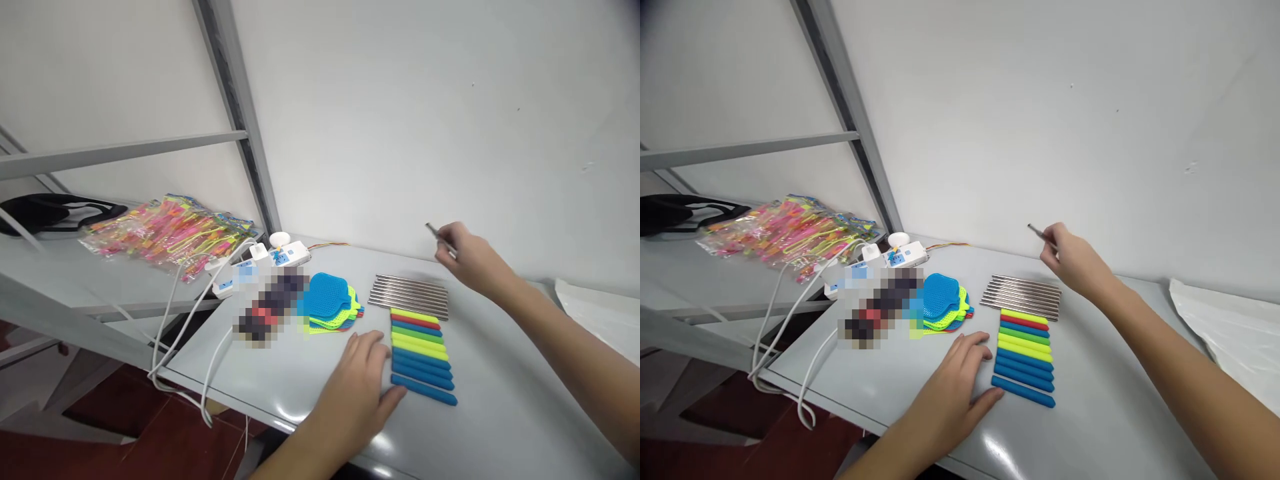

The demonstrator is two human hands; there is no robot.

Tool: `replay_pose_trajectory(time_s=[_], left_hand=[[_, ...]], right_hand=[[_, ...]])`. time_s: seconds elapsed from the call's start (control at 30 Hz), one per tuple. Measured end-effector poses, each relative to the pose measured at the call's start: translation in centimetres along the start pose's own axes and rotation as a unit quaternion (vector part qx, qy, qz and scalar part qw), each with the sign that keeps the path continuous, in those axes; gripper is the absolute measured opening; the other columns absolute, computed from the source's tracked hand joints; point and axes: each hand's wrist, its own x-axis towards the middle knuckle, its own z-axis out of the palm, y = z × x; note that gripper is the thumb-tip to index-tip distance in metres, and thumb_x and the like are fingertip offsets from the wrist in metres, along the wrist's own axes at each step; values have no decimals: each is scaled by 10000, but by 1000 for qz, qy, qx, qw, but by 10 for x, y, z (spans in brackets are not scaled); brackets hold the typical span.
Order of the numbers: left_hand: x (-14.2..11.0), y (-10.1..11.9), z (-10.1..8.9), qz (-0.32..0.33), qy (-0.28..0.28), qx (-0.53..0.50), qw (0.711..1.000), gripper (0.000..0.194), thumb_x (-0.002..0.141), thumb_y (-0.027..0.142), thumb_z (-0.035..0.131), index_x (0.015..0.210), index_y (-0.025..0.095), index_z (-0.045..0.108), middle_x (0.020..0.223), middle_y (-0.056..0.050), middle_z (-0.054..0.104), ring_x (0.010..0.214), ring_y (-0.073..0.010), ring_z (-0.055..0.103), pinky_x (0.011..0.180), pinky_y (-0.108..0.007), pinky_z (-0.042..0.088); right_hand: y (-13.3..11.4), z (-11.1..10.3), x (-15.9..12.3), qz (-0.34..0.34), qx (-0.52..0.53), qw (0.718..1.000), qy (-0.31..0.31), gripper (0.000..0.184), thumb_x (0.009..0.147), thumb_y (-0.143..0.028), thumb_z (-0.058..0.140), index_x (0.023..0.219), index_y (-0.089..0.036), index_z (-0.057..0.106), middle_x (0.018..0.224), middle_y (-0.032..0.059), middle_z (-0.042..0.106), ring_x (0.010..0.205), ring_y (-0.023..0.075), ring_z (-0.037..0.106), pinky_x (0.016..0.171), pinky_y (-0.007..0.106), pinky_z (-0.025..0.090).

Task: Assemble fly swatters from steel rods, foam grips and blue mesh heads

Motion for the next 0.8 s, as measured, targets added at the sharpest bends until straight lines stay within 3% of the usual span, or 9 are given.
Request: replay_pose_trajectory(time_s=[0.13, 0.23, 0.3, 0.47, 0.6, 0.8], left_hand=[[-2, -1, 2, 12, 5, 19, 1000, 241, 844, 285, 667, 1029, 215, 530, 1322, -88, 467, 1249, -256, 455, 1018, -401, 450], [-3, 0, 1, 24, 5, 37, 999, 219, 862, 279, 643, 1046, 221, 538, 1301, -92, 454, 1231, -263, 458, 1005, -417, 447], [-2, 1, 1, 25, 5, 42, 999, 215, 870, 264, 630, 1064, 229, 544, 1278, -90, 452, 1208, -260, 465, 984, -411, 455], [0, 0, 2, 41, 0, 54, 998, 147, 888, 218, 600, 1031, 235, 570, 1217, -78, 463, 1126, -249, 473, 930, -413, 458], [-1, 2, -2, 97, 18, 34, 995, 80, 905, 196, 581, 980, 225, 575, 1199, -75, 491, 1104, -245, 475, 959, -442, 418], [14, 41, 8, 146, 161, -154, 964, 97, 935, 178, 547, 1019, 226, 550, 1047, -41, 586, 1003, -171, 566, 867, -312, 468]], right_hand=[[-10, -11, -65, 16, 80, 986, 146, 199, 947, -337, 402, 1099, -218, 452, 865, 32, 604, 630, 154, 571, 598, 304, 454], [-10, 3, -107, 31, 146, 955, 258, 122, 905, -310, 477, 993, -227, 495, 750, -3, 546, 566, 137, 497, 541, 287, 416], [-5, 14, -121, 55, 177, 937, 296, 101, 896, -298, 490, 964, -226, 507, 734, -6, 532, 554, 131, 468, 528, 286, 397], [10, 23, -118, 107, 323, 892, 297, 140, 922, -356, 494, 908, -221, 526, 643, -47, 401, 517, 117, 377, 478, 269, 319], [14, 22, -115, 120, 406, 860, 286, 203, 939, -410, 495, 868, -223, 533, 583, -63, 354, 483, 108, 335, 447, 259, 282], [13, 19, -121, 124, 427, 851, 280, 239, 948, -438, 490, 861, -223, 549, 542, -69, 355, 467, 105, 335, 431, 253, 282]])
